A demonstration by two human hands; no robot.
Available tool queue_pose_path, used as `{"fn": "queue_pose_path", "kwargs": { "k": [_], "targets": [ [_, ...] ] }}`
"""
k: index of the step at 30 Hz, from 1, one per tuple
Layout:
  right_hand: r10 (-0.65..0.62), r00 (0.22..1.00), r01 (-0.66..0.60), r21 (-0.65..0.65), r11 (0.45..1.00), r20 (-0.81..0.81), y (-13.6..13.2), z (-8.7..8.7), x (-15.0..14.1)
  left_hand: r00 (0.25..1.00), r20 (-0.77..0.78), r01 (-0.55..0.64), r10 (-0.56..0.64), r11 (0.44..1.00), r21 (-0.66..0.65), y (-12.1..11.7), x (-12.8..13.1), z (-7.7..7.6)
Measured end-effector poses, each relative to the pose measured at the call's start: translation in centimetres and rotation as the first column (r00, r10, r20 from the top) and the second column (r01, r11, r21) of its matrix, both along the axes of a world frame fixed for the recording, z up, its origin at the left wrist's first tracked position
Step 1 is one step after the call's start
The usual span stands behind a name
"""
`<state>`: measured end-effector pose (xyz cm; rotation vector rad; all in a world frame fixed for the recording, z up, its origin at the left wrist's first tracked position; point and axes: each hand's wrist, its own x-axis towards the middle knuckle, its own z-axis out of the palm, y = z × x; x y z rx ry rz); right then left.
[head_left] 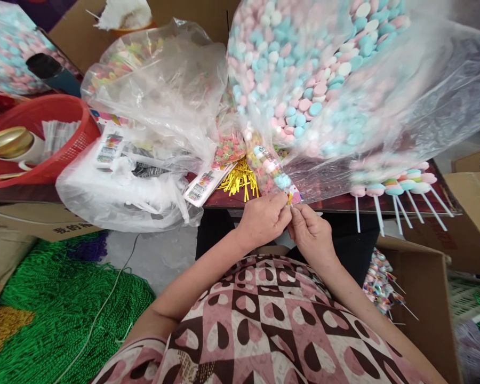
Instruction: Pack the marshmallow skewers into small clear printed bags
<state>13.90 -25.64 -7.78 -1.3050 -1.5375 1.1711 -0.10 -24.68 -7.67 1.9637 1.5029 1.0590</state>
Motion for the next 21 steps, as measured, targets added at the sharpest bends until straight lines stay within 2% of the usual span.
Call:
{"fn": "queue_pose_path", "kwargs": {
  "k": [3,5,7,9,11,12,16,21],
  "targets": [
    [-0.01,0.999,0.008,-0.036,0.999,-0.043,0.0,0.0,0.3,0.985,0.167,0.058,-0.047,0.996,-0.065,-0.4,-0.3,0.4],
    [-0.037,0.996,0.033,-0.054,0.998,-0.084,-0.1,0.0,0.5,0.922,0.387,0.072,-0.005,0.985,-0.157,-0.3,-0.5,0.7],
    [-0.054,0.994,0.05,-0.044,0.998,-0.099,-0.2,0.0,0.6,0.76,0.643,0.081,0.099,0.966,-0.245,0.1,-0.5,0.9],
    [-0.042,0.995,0.042,-0.007,0.999,-0.091,-0.3,-0.2,0.6,0.535,0.826,0.135,0.181,0.946,-0.295,0.8,-0.4,1.3],
    [-0.006,0.998,0.008,0.031,0.999,-0.065,-0.4,-0.4,0.4,0.366,0.906,0.236,0.212,0.921,-0.311,1.5,0.0,1.9],
    [0.012,0.999,-0.01,0.043,0.999,-0.051,-0.5,-0.4,0.4,0.32,0.921,0.287,0.221,0.904,-0.317,1.8,0.3,2.2],
    [0.053,0.998,-0.052,0.057,0.997,-0.02,-0.7,-0.4,0.2,0.259,0.925,0.376,0.276,0.854,-0.36,2.0,1.4,2.8],
    [0.039,0.999,-0.039,0.014,0.999,-0.036,-0.9,-0.3,-0.2,0.232,0.918,0.421,0.321,0.818,-0.392,1.2,2.1,1.5]
  ]
}}
